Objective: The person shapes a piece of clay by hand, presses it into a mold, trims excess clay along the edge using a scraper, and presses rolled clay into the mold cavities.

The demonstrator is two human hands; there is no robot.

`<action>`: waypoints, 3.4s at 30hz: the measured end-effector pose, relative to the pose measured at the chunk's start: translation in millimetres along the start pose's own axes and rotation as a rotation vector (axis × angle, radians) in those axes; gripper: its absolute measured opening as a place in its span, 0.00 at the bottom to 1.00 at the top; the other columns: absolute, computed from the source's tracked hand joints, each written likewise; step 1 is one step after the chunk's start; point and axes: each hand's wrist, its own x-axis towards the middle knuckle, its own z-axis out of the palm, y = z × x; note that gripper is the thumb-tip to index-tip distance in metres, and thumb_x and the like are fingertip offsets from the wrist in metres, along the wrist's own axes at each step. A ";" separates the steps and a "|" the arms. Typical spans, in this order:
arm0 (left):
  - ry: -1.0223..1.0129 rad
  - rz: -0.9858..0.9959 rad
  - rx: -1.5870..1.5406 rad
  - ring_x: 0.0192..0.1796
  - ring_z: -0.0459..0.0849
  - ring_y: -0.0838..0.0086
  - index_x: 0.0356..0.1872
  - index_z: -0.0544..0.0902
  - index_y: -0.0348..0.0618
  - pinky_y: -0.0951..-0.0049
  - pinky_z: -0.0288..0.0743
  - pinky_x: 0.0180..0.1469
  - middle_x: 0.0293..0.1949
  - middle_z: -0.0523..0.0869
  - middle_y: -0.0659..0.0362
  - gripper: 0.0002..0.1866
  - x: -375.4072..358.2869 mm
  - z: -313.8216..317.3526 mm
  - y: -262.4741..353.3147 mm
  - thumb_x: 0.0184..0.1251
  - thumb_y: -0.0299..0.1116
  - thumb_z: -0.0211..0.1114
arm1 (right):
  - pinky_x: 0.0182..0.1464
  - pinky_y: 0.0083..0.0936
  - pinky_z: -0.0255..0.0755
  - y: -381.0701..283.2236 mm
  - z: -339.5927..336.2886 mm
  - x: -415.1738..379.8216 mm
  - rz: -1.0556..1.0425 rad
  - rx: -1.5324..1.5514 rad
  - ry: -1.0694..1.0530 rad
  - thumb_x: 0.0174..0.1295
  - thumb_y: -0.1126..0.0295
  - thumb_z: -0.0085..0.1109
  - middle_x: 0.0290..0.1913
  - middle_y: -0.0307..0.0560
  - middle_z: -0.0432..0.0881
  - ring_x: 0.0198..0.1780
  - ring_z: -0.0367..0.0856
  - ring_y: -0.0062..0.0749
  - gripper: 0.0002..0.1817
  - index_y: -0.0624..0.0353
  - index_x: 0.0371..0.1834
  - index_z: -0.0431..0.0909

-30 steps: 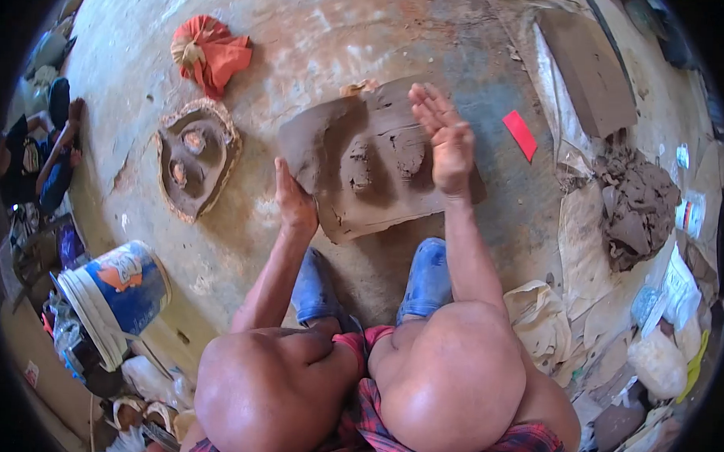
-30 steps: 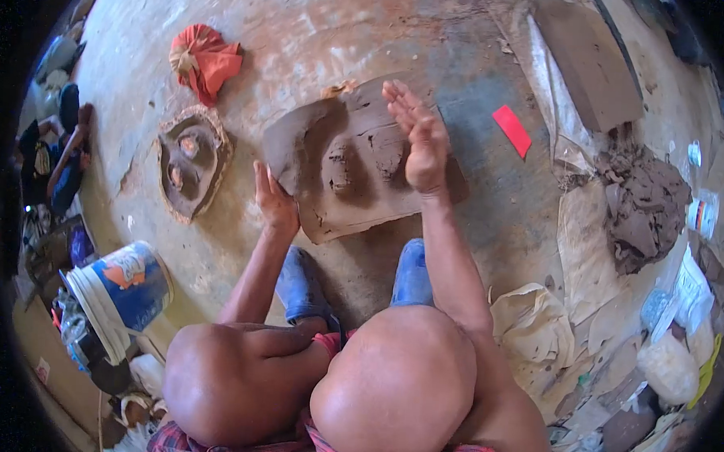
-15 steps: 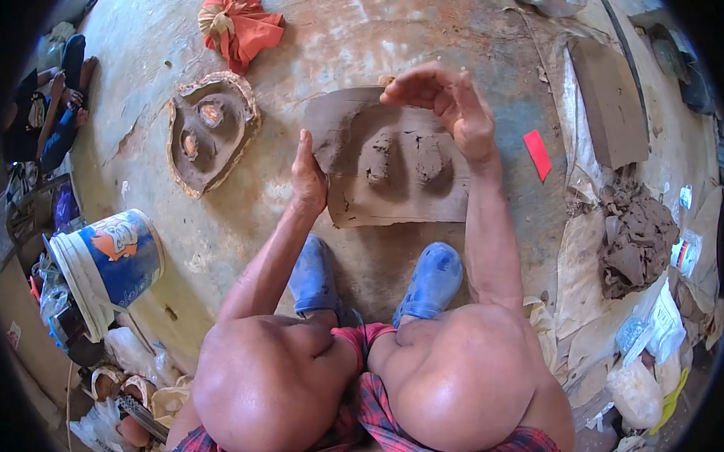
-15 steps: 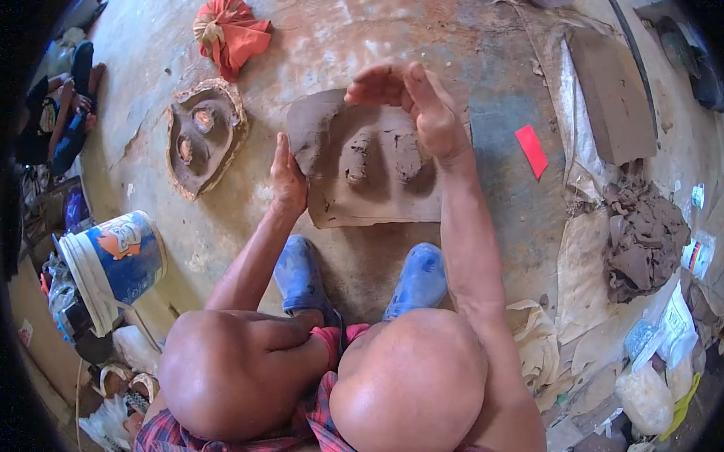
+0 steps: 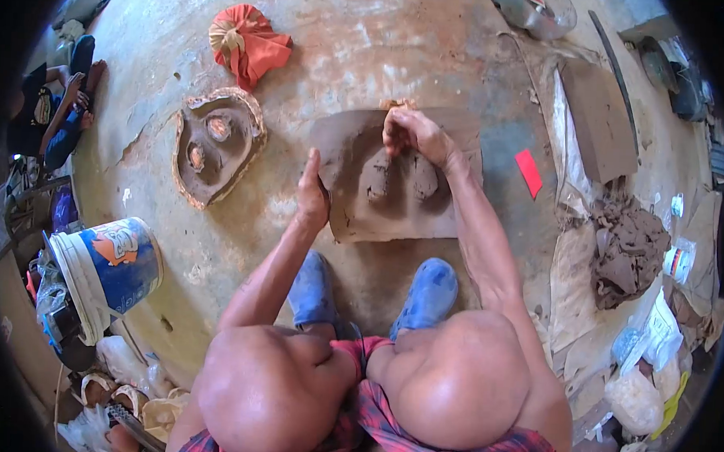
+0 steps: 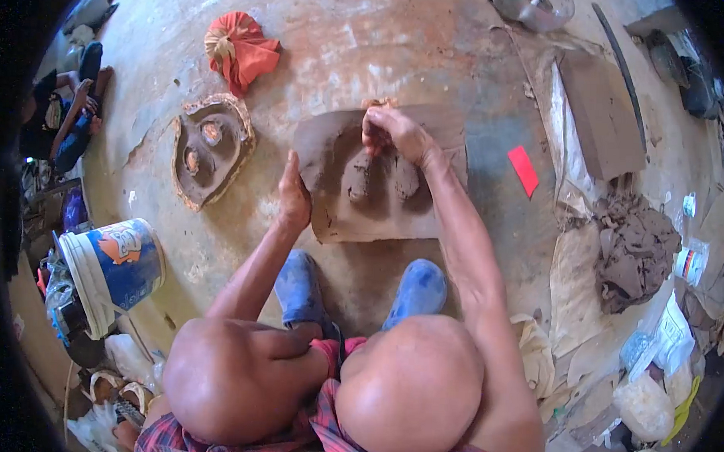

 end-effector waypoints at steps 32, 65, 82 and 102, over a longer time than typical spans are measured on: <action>0.279 0.125 -0.041 0.76 0.74 0.60 0.79 0.68 0.41 0.57 0.62 0.80 0.75 0.77 0.54 0.39 -54.8 -26.8 -49.0 0.82 0.62 0.56 | 0.69 0.49 0.68 38.5 73.9 -92.8 -0.836 -0.884 0.991 0.69 0.61 0.56 0.59 0.55 0.81 0.64 0.77 0.53 0.21 0.62 0.59 0.78; 0.145 0.091 -0.099 0.72 0.78 0.62 0.75 0.72 0.43 0.58 0.70 0.76 0.70 0.81 0.54 0.34 -45.4 5.6 -23.4 0.85 0.61 0.50 | 0.80 0.71 0.48 79.9 137.8 -50.5 -0.831 -1.516 0.600 0.72 0.65 0.59 0.75 0.42 0.75 0.81 0.67 0.54 0.21 0.38 0.68 0.78; 0.177 0.059 -0.073 0.79 0.67 0.63 0.83 0.59 0.36 0.58 0.56 0.82 0.77 0.71 0.51 0.43 -25.5 -20.7 -39.6 0.79 0.52 0.64 | 0.86 0.50 0.47 -65.7 78.3 25.2 -1.060 -0.688 0.489 0.80 0.37 0.43 0.86 0.64 0.55 0.87 0.49 0.62 0.44 0.57 0.87 0.54; 0.177 0.063 0.089 0.85 0.58 0.56 0.88 0.46 0.43 0.56 0.49 0.85 0.83 0.61 0.43 0.49 -3.6 -18.0 -24.1 0.78 0.51 0.63 | 0.88 0.42 0.40 -14.0 42.4 64.9 -0.640 -0.362 0.584 0.78 0.31 0.42 0.89 0.61 0.48 0.89 0.43 0.52 0.52 0.64 0.88 0.46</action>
